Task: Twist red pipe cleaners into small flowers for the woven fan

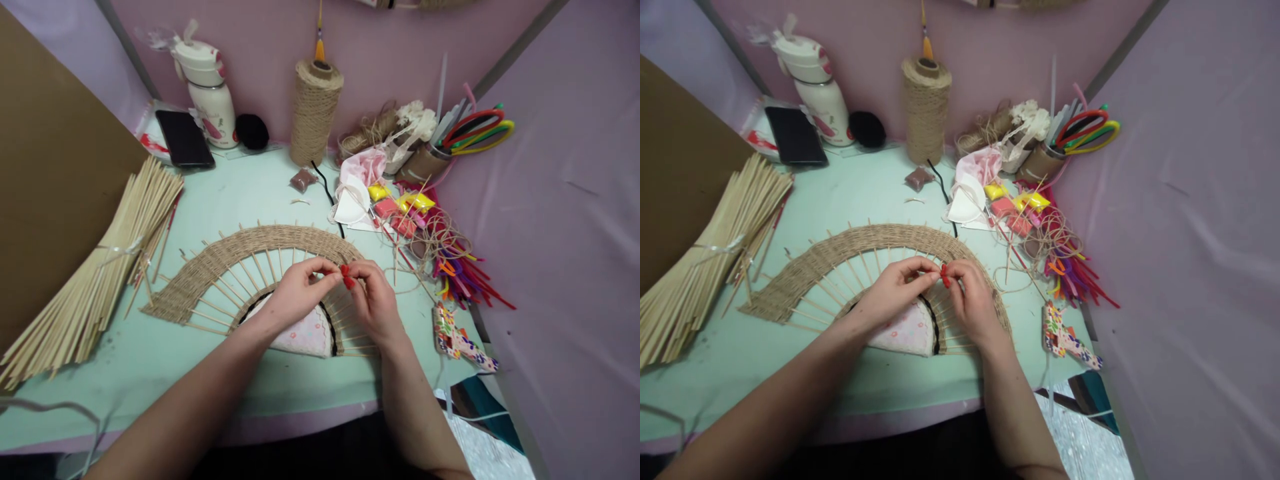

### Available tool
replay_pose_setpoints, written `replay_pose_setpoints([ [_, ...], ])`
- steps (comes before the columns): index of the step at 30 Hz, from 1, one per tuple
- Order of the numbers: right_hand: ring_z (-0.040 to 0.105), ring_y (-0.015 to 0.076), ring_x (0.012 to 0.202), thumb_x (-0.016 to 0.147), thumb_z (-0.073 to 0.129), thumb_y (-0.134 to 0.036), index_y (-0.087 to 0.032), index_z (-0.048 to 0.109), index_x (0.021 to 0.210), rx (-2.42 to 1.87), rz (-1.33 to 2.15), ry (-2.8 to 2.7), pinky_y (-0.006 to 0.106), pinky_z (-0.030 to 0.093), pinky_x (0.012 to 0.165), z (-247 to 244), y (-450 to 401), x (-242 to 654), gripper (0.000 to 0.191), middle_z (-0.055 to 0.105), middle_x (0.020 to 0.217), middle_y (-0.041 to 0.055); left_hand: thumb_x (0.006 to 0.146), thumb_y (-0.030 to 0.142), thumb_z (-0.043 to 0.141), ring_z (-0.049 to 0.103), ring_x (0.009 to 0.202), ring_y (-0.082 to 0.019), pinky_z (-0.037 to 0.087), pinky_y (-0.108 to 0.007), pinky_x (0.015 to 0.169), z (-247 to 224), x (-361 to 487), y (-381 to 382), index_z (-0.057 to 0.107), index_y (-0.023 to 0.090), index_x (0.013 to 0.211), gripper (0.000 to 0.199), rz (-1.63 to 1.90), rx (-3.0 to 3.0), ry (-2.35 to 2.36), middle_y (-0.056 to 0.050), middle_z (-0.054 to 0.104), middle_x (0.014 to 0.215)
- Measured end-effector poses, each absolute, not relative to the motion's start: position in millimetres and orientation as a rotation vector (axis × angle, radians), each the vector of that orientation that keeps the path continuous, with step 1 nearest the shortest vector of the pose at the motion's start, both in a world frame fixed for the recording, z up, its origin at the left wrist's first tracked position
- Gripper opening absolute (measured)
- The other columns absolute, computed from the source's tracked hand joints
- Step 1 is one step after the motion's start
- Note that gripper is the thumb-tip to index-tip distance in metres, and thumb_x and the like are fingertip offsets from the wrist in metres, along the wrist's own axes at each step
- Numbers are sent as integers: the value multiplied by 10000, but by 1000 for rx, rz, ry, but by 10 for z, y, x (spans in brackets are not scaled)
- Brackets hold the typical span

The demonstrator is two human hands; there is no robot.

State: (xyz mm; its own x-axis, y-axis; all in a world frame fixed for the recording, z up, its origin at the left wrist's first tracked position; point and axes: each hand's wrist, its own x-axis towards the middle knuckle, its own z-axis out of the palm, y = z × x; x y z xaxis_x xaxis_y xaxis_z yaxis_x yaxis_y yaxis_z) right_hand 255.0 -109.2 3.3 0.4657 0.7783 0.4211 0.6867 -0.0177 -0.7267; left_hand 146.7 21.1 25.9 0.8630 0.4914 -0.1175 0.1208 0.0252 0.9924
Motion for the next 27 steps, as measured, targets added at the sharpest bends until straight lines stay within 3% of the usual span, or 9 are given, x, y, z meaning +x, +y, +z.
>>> replay_pose_setpoints([
  [7, 583, 174, 912, 883, 516, -60, -239, 564, 979, -1677, -84, -1339, 342, 484, 794, 62, -1090, 2546, 209, 625, 923, 29, 786, 212, 627, 609, 835, -169, 440, -289, 783, 189, 1470, 183, 689, 177, 791, 71, 409, 1596, 495, -30, 696, 840],
  [19, 599, 174, 912, 851, 579, -52, -232, 614, 1006, -1627, -106, -1265, 349, 503, 792, 176, -1101, 2506, 240, 629, 931, 39, 792, 193, 667, 629, 850, -157, 468, -279, 820, 96, 1485, 149, 699, 192, 774, 37, 716, 1552, 412, -32, 695, 847],
  [27, 585, 192, 939, 792, 642, -96, -198, 605, 1011, -1696, -178, -1206, 359, 496, 808, 334, -1189, 2443, 244, 599, 970, 63, 818, 197, 651, 625, 850, -169, 467, -336, 830, 95, 1483, 156, 695, 194, 799, 47, 963, 1814, 352, -47, 704, 847],
])
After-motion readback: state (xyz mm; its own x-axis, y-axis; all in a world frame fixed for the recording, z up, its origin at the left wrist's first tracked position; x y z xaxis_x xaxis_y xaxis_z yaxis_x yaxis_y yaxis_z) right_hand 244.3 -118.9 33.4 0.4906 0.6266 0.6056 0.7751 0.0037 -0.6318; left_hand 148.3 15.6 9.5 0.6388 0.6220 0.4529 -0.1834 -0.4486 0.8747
